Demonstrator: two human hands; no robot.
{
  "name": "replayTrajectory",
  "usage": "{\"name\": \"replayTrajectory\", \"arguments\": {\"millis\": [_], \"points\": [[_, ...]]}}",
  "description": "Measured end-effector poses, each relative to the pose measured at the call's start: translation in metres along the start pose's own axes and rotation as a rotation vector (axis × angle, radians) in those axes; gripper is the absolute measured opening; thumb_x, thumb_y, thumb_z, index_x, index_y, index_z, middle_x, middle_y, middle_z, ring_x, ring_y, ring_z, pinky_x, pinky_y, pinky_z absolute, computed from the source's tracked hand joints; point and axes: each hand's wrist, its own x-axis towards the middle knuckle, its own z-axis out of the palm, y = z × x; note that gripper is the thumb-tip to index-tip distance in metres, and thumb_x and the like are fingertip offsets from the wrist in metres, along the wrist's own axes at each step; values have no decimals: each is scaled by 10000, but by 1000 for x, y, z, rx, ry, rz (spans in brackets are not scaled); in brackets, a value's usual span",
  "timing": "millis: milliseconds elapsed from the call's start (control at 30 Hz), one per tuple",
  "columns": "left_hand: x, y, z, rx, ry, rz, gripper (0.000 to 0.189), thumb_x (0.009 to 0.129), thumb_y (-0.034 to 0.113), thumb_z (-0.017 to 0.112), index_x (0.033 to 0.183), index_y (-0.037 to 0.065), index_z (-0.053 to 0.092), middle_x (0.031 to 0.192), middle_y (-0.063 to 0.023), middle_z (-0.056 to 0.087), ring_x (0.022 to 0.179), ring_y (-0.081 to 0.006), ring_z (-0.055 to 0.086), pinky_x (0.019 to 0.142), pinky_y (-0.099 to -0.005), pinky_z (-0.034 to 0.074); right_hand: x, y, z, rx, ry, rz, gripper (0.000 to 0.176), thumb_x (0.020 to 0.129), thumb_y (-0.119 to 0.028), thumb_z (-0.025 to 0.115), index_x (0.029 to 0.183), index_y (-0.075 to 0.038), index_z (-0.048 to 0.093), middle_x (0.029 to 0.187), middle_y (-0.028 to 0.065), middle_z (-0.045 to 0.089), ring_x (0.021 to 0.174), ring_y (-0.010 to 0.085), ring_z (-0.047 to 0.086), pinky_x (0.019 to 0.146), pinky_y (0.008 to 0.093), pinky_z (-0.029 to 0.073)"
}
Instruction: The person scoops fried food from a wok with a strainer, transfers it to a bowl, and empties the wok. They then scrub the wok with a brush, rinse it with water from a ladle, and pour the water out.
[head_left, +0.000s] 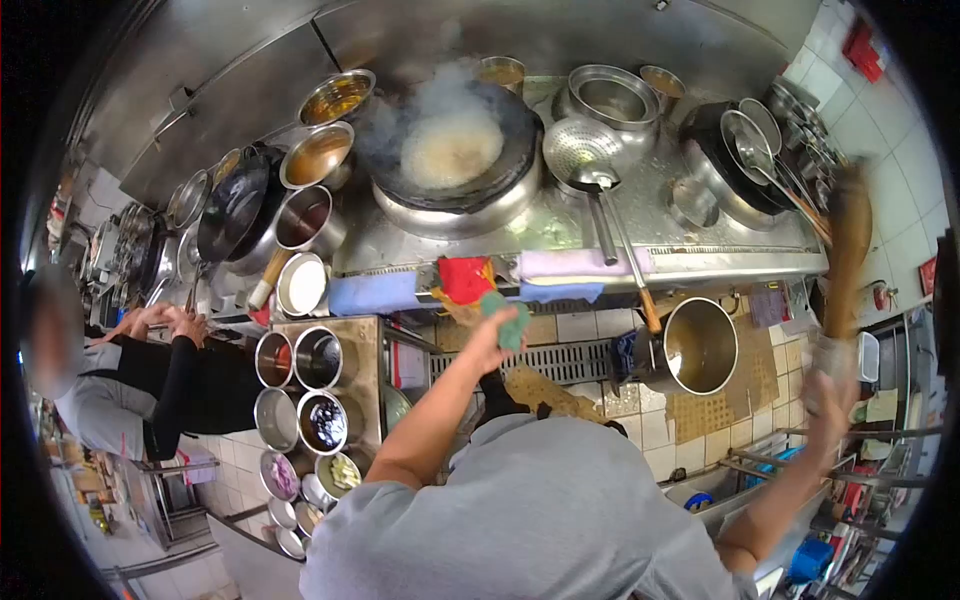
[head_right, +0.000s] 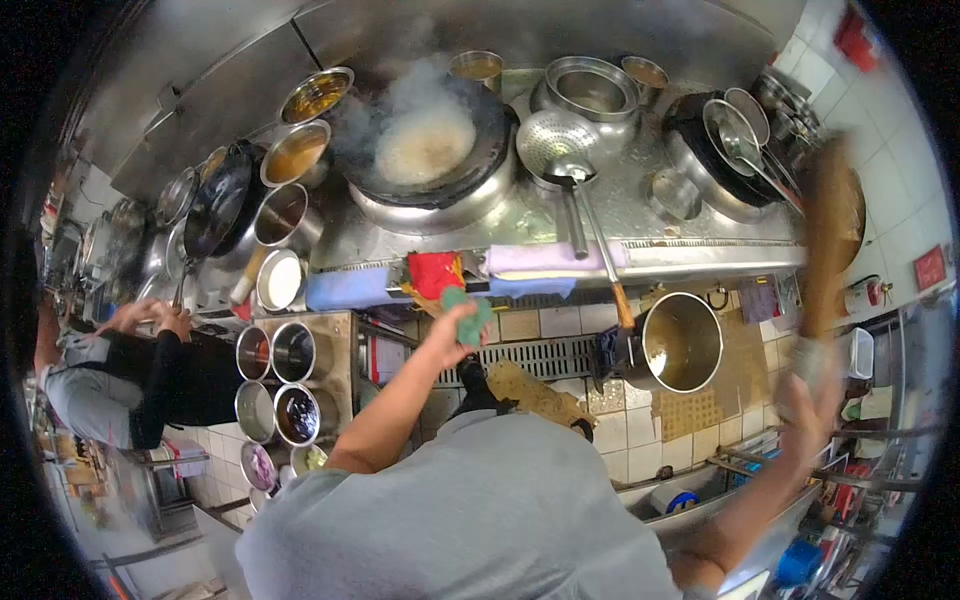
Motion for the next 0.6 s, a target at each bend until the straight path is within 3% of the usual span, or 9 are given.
{"name": "replayTrajectory", "arguments": {"millis": [67, 100, 133, 167, 300, 367, 433, 500, 600], "points": [[7, 62, -3, -145, 32, 103, 429, 785, 370, 595, 1009, 28, 465, 853, -111, 530, 699, -205, 547, 579, -332, 498, 26, 13, 110, 247, -103, 250, 514, 774, -124, 626, 1245, -45, 435, 995, 51, 549, 822, 121, 522, 732, 268, 436], [15, 90, -9, -264, -50, 133, 490, 771, 429, 599, 1023, 33, 459, 859, -112, 522, 730, -220, 541, 643, -361, 505, 40, 11, 155, 37, -160, 185, 511, 769, -96, 634, 1244, -41, 454, 973, 39, 563, 828, 139, 542, 747, 271, 441], [25, 116, -9, -326, 62, 131, 527, 774, 499, 563, 1020, 43, 466, 884, -118, 520, 758, -233, 533, 697, -389, 506, 58, 14, 194, -231, -217, -168, 552, 752, -96, 630, 1266, -29, 439, 1084, 108, 566, 934, 188, 551, 813, 308, 440], [37, 138, -15, -230, 81, 173, 554, 775, 577, 521, 964, 60, 467, 859, -113, 526, 771, -256, 537, 711, -424, 513, 75, 24, 227, -292, -236, -299, 558, 723, -81, 649, 1246, -30, 459, 1155, 156, 542, 1028, 252, 541, 886, 336, 406], [85, 200, -39, -152, 102, 175, 623, 748, 688, 446, 972, 107, 472, 881, -101, 523, 783, -252, 526, 673, -434, 498, 110, -9, 331, -489, -303, -501, 558, 706, -107, 662, 1234, -146, 488, 1131, 162, 544, 998, 353, 532, 857, 360, 438], [92, 216, -36, -152, 136, 127, 650, 716, 725, 455, 950, 119, 487, 842, -97, 528, 752, -243, 528, 642, -410, 490, 126, -26, 368, -485, -337, -537, 517, 705, -142, 667, 1200, -148, 519, 1138, 123, 550, 981, 327, 547, 837, 374, 448], [107, 220, -42, -144, 76, 118, 538, 713, 646, 556, 895, 143, 501, 826, -64, 522, 715, -244, 529, 627, -427, 493, 148, -35, 401, -565, -504, -523, 469, 706, -174, 668, 1160, -156, 551, 1141, 93, 553, 952, 306, 565, 812, 375, 459], [110, 221, -32, -197, 85, 102, 377, 739, 358, 650, 975, 120, 478, 922, -86, 498, 804, -238, 501, 696, -434, 484, 178, -47, 442, -549, -613, -540, 415, 697, -179, 673, 1101, -130, 593, 1080, 120, 592, 969, 310, 570, 836, 367, 456], [147, 218, -38, -378, 138, 63, 305, 713, 156, 601, 973, 104, 451, 920, -101, 477, 817, -250, 477, 704, -422, 481, 248, -5, 546, -710, -950, -545, 363, 680, -292, 641, 999, -117, 643, 923, 140, 631, 864, 327, 592, 775, 400, 469]]}}
